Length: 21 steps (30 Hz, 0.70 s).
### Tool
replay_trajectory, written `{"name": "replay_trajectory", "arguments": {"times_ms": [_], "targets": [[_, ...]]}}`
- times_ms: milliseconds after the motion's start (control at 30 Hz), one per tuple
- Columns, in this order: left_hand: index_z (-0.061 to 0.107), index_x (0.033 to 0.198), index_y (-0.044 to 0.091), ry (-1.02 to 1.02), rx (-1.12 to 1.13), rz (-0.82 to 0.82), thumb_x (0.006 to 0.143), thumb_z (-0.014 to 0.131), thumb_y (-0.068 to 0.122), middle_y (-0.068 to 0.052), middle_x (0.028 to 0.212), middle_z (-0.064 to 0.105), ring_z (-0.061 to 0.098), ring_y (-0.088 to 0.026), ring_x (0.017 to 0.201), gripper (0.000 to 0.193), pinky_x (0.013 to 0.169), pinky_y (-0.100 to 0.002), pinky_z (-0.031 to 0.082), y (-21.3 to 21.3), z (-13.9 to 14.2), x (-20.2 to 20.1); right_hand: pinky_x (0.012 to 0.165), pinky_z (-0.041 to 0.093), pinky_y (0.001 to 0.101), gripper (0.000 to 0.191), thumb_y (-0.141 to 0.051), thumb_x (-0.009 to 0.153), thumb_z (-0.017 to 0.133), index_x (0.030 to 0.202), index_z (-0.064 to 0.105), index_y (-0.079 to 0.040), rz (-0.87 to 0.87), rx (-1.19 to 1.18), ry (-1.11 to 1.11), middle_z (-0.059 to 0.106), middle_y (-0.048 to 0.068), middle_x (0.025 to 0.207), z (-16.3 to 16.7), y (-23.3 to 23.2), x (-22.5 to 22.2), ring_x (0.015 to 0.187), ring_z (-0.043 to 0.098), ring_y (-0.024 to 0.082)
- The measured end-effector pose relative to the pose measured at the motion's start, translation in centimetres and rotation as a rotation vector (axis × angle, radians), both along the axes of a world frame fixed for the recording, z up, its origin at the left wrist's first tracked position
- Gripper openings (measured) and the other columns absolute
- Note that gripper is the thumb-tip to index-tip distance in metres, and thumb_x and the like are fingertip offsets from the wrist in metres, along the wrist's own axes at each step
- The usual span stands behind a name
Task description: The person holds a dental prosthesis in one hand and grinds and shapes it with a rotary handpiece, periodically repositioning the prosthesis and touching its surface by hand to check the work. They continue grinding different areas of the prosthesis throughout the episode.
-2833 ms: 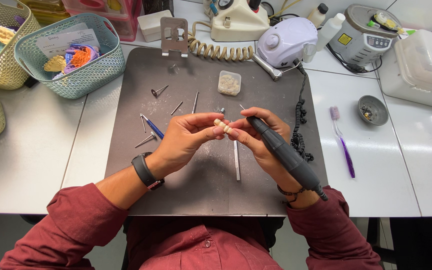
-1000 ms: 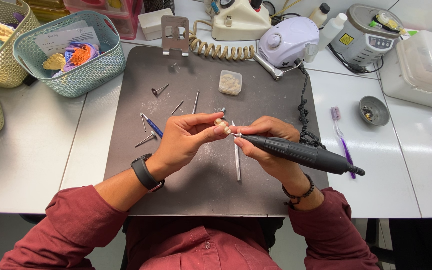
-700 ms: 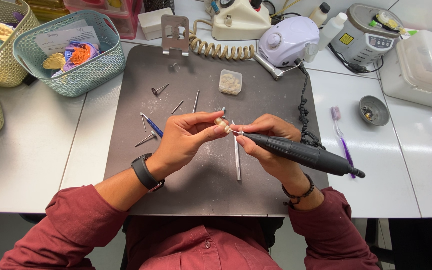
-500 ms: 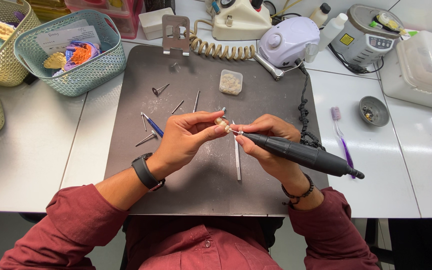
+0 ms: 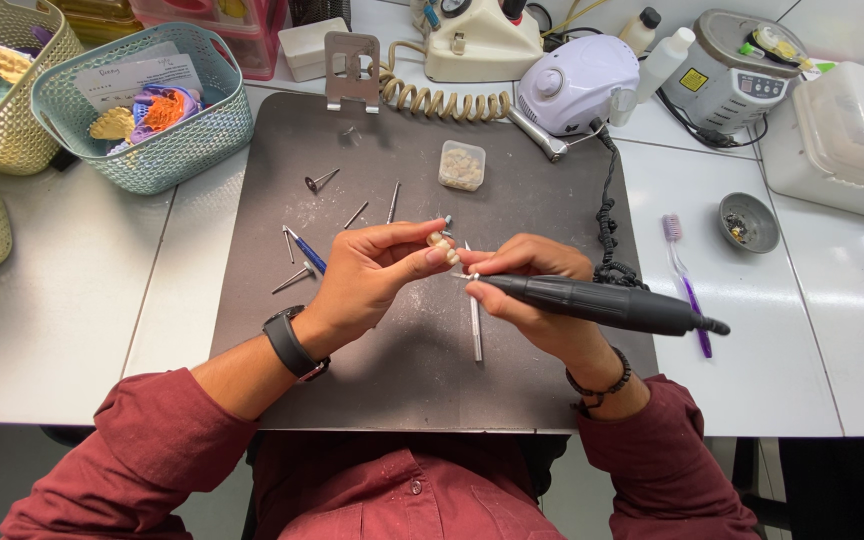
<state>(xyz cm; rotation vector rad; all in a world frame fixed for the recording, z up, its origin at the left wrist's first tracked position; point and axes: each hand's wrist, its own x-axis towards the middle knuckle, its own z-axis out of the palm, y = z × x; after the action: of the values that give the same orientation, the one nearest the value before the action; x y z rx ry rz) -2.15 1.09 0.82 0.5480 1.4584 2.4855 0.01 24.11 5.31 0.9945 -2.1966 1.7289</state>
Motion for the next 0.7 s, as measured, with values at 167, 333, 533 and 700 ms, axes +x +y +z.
{"name": "replay_trajectory", "arguments": {"times_ms": [167,333,533,700], "targets": [[0.061,0.142,-0.002,-0.079,0.084,-0.174,0.103,0.064,0.013,-0.006,0.117,0.068,0.071,-0.015,0.105,0.042,0.096,-0.032,0.065,0.0,0.2,0.0,0.085,0.068,0.029,0.026,-0.016,0.103,0.066,0.126,0.061,-0.003,-0.084,-0.153,-0.163,0.08,0.014,0.096,-0.3,0.3,-0.2,0.092,0.081,0.018],[0.055,0.134,0.007,-0.184,0.089,-0.305,0.098,0.067,0.016,-0.008,0.105,0.072,0.07,-0.014,0.09,0.039,0.072,-0.028,0.062,0.0,0.3,0.1,0.082,0.069,0.0306,0.032,-0.006,0.097,0.072,0.126,0.059,-0.004,-0.146,-0.109,-0.202,0.078,0.016,0.104,-0.9,-0.4,-0.2,0.094,0.08,0.02],[0.063,0.117,0.0,-0.261,0.01,-0.269,0.099,0.07,0.018,-0.008,0.095,0.07,0.069,-0.012,0.078,0.026,0.072,-0.025,0.061,-0.2,0.3,0.2,0.086,0.064,0.0277,0.043,0.001,0.087,0.084,0.122,0.061,-0.005,-0.111,0.109,0.009,0.076,0.012,0.107,-1.5,-0.6,-0.3,0.105,0.076,0.018],[0.064,0.119,-0.004,-0.308,0.027,-0.246,0.099,0.068,0.018,-0.009,0.098,0.073,0.071,-0.014,0.078,0.03,0.074,-0.028,0.063,0.1,0.3,0.0,0.09,0.067,0.0298,0.043,0.001,0.087,0.084,0.123,0.062,-0.004,-0.08,0.064,-0.005,0.075,0.012,0.109,-1.6,-0.4,-0.6,0.108,0.076,0.019]]}}
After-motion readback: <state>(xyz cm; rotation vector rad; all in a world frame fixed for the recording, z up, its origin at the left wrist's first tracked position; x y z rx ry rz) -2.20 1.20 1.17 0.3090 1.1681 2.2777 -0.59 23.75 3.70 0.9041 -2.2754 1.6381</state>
